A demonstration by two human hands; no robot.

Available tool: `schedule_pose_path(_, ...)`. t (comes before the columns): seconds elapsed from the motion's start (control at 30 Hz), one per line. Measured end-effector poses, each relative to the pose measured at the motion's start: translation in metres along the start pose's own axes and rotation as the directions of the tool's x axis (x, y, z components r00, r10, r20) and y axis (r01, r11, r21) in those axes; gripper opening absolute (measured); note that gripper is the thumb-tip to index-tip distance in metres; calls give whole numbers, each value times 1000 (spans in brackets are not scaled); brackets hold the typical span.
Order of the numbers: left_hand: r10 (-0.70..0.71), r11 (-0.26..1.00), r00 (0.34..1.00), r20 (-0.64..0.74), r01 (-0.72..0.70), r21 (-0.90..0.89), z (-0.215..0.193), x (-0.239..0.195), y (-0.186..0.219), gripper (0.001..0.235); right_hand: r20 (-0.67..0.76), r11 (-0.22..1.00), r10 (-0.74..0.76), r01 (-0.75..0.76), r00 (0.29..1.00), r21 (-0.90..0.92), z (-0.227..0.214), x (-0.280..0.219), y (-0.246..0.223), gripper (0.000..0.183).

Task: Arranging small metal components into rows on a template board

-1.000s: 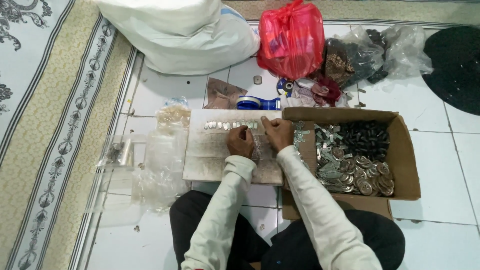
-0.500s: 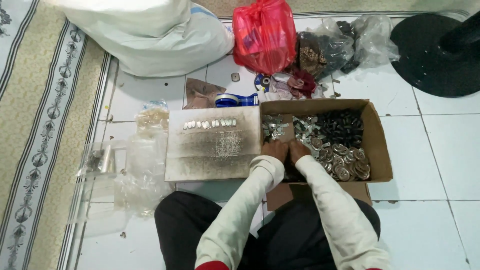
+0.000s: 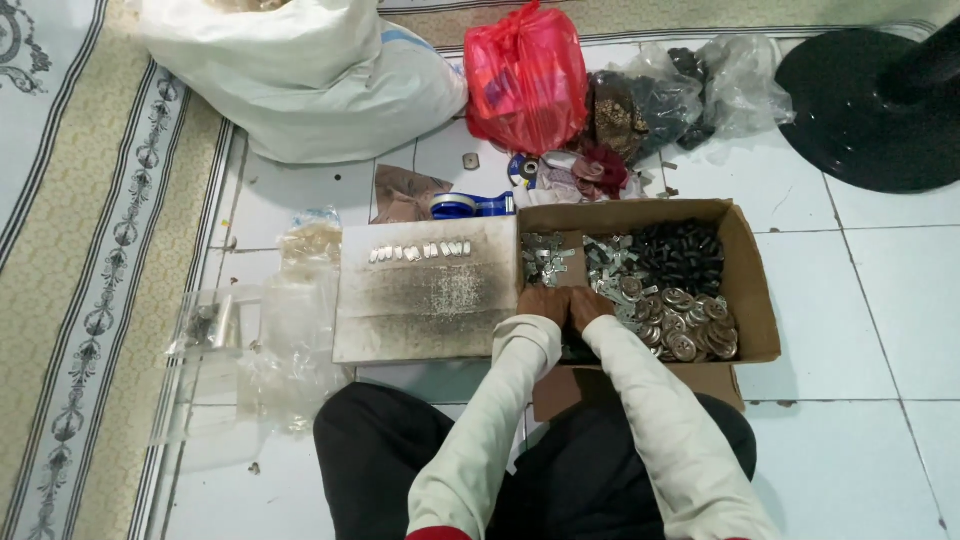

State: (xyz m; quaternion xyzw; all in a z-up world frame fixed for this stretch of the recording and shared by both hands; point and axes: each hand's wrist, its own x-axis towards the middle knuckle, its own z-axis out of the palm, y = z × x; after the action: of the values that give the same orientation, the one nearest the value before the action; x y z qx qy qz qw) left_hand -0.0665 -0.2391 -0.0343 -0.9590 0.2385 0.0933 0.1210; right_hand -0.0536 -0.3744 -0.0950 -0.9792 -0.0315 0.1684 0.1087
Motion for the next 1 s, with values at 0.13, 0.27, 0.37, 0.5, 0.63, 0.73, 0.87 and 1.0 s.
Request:
schedule_pose_path(0.13, -24, 1000, 999, 31, 25, -5, -12, -5, -3, 25, 4, 998, 4, -4, 1000, 55, -43, -31, -26, 16)
schedule_pose_path(0.27, 26, 999, 999, -42, -27, -21, -14, -9, -7, 25, 32, 989, 18, -23, 999, 147, -107, -73, -66, 21)
schedule_pose_path(0.37, 6, 991, 990, -140, -25, -135, -19, -15, -11, 20, 99, 980, 10, -30, 995, 198, -85, -53, -44, 31)
schedule_pose_path(0.5, -66, 947, 964, -256, -20, -320, -37, -26, -17, 10, 52, 902, -29, 4, 998, 432, -49, -30, -3, 36)
schedule_pose_path(0.63, -58, 825, 977, -204, -68, -561, -85, -51, -38, 6, -48, 857, -20, 42, 999, 514, -66, -44, -6, 24)
schedule_pose_path(0.73, -75, 722, 987, -145, -46, -690, -74, -39, -44, 9, -58, 801, 59, -12, 997, 599, -49, -31, 6, 21)
schedule_pose_path(0.87, -93, 679, 986, -135, -37, -733, -76, -36, -48, 7, -43, 796, 58, -20, 997, 605, -22, -14, 13, 17)
schedule_pose_path(1.0, -144, 556, 983, -115, -16, -831, -86, -42, -51, 9, -69, 817, 44, 4, 997, 577, -56, -40, -12, 12)
